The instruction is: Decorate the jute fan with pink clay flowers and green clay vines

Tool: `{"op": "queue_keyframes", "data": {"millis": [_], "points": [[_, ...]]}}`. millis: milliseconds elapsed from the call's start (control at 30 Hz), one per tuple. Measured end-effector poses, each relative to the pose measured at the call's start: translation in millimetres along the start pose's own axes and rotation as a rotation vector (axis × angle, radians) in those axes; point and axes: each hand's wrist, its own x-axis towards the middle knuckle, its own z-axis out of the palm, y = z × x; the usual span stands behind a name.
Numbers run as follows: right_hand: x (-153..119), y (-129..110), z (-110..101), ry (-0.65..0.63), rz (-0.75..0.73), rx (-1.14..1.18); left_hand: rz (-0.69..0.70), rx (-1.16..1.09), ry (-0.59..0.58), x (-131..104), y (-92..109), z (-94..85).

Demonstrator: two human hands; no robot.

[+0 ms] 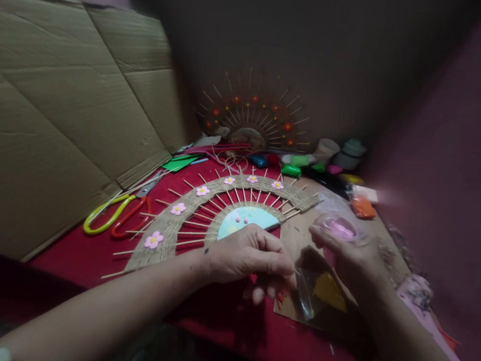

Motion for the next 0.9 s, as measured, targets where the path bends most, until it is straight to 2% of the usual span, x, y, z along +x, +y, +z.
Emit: {"op": "queue_keyframes", "data": {"millis": [67,200,333,467,533,667,833,900], "points": [[0,-2,1,0.018,-0.011,-0.014,-0.012,-0.031,-0.02,1,-1,3.0],[0,-6,1,0.046,-0.054,-0.039,0.052,-0.058,-0.05,-3,4,13.7],[0,-6,0,0.044,-0.063,-0.015,0.111,0.09,0.048,-18,30,13.2],[2,-3,-2,0.039,-0.115,-0.027,0.148,0.492,0.362,-25,61,-11.1],[3,-2,-2,0.053,-0.126,-0.034,0.148,0.715,0.497,-21,69,-26.5],[4,-4,0,0.046,-0.143,-0.032,0.115,0.961,0.495,-6,65,-49.7],[3,-7,0,0.011,-0.119,-0.029,0.133,1.39,0.49,12,52,-66.0],[3,-6,0,-0.011,-0.11,-0.025,0.155,1.498,0.482,18,50,-71.1]]}}
